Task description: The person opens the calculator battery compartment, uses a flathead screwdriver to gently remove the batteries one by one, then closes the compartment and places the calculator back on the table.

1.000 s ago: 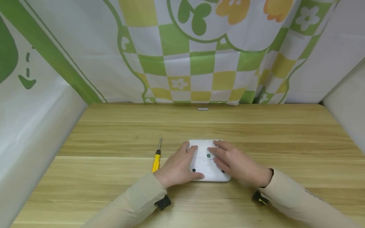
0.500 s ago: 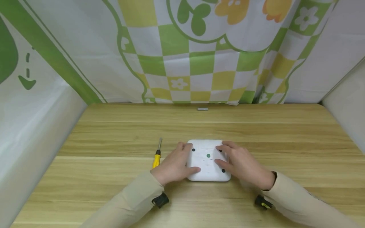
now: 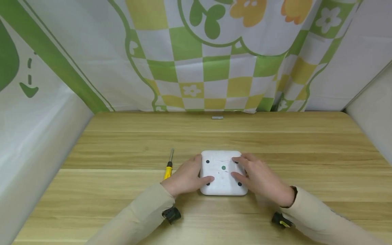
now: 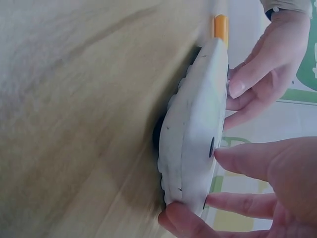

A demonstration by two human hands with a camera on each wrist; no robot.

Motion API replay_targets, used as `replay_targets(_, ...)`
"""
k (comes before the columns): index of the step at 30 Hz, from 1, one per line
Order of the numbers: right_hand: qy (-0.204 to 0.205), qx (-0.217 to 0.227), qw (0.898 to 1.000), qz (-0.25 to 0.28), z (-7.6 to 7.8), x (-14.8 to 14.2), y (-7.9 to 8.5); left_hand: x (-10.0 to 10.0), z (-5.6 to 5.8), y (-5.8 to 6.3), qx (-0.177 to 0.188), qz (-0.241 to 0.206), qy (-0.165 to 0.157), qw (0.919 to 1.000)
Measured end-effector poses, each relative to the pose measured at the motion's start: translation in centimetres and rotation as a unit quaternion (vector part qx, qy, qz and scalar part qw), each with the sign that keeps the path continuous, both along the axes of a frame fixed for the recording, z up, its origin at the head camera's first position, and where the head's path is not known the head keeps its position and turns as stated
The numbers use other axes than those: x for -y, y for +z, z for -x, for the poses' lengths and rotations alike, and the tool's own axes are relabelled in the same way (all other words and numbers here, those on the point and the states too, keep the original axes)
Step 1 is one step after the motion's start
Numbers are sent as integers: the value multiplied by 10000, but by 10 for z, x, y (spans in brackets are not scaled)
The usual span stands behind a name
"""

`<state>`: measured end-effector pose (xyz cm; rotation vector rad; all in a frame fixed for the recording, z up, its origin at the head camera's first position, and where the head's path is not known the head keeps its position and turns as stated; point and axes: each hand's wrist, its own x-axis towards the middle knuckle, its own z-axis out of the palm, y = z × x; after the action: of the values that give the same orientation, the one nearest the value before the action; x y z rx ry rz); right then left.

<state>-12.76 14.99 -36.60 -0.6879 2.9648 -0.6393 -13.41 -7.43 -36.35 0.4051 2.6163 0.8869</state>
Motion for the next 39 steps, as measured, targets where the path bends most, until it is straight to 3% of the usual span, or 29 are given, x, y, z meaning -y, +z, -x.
replay_targets(7,-26,65,10000,-41,-2,2,0,-1,2,-4,254,-353,189,9989)
replay_targets(14,-170,118,9998,-19,-4,3,-3,-2,4,-5,554,-1061,341,9922)
replay_targets(22,-232,5,9995,216,-5,2,-5,-4,4,-3,457,-1062,488,9921)
replay_targets(30,-342,-92,9981,500,-7,1,-6,-1,6,-5,215,-1175,945,9883)
replay_targets(39,-738,300,9956,484,-6,6,-9,-3,7,-5,187,-1700,1234,9775)
